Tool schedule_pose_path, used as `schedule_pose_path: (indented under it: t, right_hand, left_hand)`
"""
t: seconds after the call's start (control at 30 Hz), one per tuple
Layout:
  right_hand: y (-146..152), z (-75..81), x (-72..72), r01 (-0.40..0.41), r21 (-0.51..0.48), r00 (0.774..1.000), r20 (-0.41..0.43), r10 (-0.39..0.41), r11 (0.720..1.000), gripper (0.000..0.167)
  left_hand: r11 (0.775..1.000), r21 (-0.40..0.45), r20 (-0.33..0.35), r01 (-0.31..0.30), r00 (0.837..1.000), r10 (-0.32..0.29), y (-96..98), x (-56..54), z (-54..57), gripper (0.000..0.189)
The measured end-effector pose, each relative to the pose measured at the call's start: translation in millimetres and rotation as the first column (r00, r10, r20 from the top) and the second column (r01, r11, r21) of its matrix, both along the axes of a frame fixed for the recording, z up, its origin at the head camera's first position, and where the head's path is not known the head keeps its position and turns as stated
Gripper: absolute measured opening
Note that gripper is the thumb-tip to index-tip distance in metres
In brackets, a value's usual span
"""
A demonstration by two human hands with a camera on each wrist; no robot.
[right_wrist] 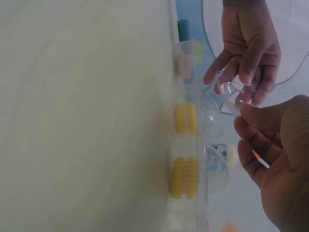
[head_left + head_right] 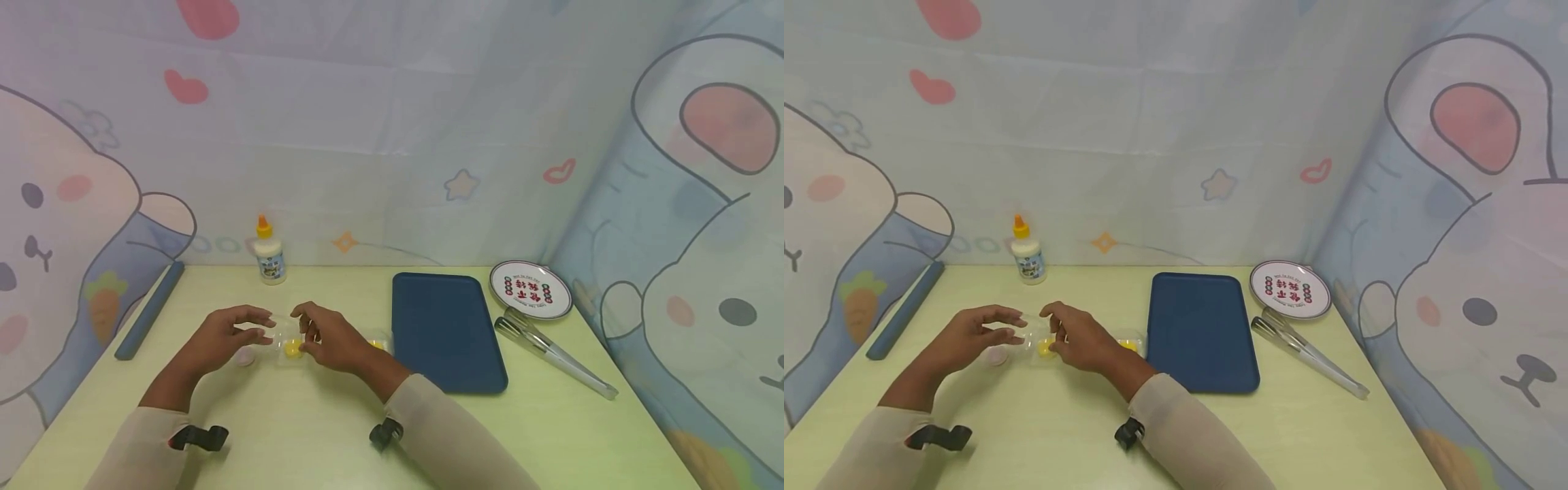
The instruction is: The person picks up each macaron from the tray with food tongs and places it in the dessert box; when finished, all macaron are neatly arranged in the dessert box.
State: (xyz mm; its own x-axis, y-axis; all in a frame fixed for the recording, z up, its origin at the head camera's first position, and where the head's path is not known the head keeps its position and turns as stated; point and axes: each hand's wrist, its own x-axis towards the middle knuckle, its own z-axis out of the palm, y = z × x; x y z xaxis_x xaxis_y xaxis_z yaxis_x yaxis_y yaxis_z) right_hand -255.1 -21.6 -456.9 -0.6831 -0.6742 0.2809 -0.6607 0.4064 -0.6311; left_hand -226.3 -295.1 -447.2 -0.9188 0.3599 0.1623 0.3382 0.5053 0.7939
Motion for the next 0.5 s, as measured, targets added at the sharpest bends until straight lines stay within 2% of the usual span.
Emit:
schedule_pose_path:
  t: [0.1, 0.27, 0.4, 0.5]
  right_hand:
    - [0.2, 2.1, -0.2, 0.005, 0.001, 1.000, 0.004, -0.005, 1.000, 0.056]
    - [1.0, 3.2, 1.6, 0.036, -0.015, 0.999, 0.029, -0.035, 0.999, 0.043]
    - [0.7, 2.9, 3.1, 0.045, -0.053, 0.998, 0.037, -0.043, 0.998, 0.037]
    - [-0.2, 3.7, 4.0, 0.048, -0.069, 0.998, 0.053, -0.045, 0.996, 0.037]
  left_hand:
    - [1.000, 0.026, -0.008, 0.008, 1.000, -0.008, 1.0, 0.6, 2.4, 0.029]
    - [0.995, 0.084, 0.000, 0.051, 0.999, -0.051, 1.7, 1.4, 5.5, 0.024]
    - [0.978, 0.183, 0.034, 0.096, 0.994, -0.104, 3.1, 0.9, 6.2, 0.025]
    - [0.966, 0.233, 0.024, 0.110, 0.993, -0.119, 3.7, 0.1, 5.6, 0.028]
